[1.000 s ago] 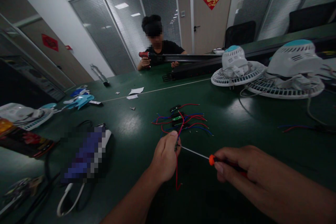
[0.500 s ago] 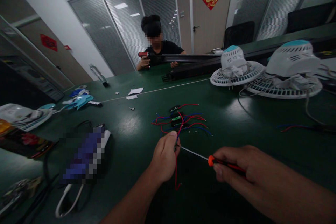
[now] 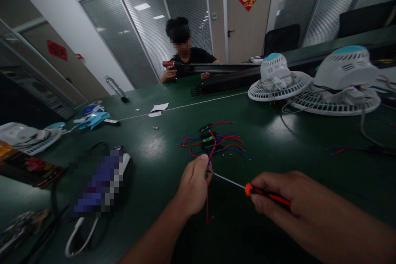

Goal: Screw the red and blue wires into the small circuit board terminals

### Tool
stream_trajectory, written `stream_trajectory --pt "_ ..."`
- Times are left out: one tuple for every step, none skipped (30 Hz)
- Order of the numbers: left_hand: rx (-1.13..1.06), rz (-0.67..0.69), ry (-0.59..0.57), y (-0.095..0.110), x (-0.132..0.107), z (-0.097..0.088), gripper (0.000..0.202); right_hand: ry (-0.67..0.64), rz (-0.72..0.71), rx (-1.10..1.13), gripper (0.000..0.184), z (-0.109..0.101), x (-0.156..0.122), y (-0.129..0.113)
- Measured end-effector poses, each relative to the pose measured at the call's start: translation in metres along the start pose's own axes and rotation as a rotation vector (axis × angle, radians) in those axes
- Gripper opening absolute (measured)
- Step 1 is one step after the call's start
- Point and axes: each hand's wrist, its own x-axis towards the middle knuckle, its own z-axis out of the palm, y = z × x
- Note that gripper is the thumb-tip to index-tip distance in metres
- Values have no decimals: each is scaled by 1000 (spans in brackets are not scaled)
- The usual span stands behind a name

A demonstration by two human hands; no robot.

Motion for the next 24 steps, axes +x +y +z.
stream_trajectory --pt "6 -3 7 0 0 0 51 -1 3 -7 29 0 0 0" --pt "12 -3 16 0 0 0 51 -7 6 -15 29 0 0 0" --pt "20 -1 20 -1 0 0 50 -15 10 -24 29 0 0 0" --pt "29 4 18 -1 0 0 50 -17 13 -32 28 0 0 -1" --pt "36 9 10 -2 0 0 50 -15 14 -37 28 0 1 -1" --pt "38 11 3 -2 0 0 50 -9 13 -41 28 0 1 -1" --pt "33 9 0 -3 -1 0 50 -2 10 -41 27 1 1 -1" --pt "22 5 0 -3 -1 0 50 13 5 -41 27 1 1 -1" --pt "10 0 -3 -3 -1 0 50 25 -2 -40 26 1 1 -1" --pt "0 -2 -3 -3 -1 0 50 32 -4 -40 25 2 1 -1" --pt "-5 -1 -3 -3 -1 0 50 36 -5 -38 25 2 1 -1" --pt "-3 1 1 -2 -1 0 50 37 -5 -39 25 2 1 -1" --pt "3 3 8 -2 -1 0 50 35 -5 -39 25 1 1 -1" --pt "11 2 16 -1 -2 0 50 30 -4 -39 26 1 0 -2" --pt "18 2 20 0 -2 0 50 24 -4 -39 28 0 0 -2" --pt "23 2 15 0 -2 1 50 23 -5 -42 28 0 -1 -2" --pt "25 3 6 1 -2 1 50 19 -6 -46 29 -1 -2 -3" --pt "24 3 -1 1 -2 1 50 16 -5 -51 30 -1 -3 -3" --pt "23 4 -6 1 -2 1 50 13 -6 -53 32 -1 -4 -3" --pt "19 7 -7 0 -2 1 50 10 -6 -52 35 -1 -4 -2" --pt "12 10 -1 -1 -1 1 50 10 -4 -48 38 0 -5 -1" --pt "2 11 4 -2 -1 1 49 15 2 -39 42 1 -7 1" --pt "-8 14 4 -3 -1 1 49 20 6 -26 44 2 -8 3" --pt "-17 18 2 -4 0 1 49 23 11 -13 44 3 -8 6"
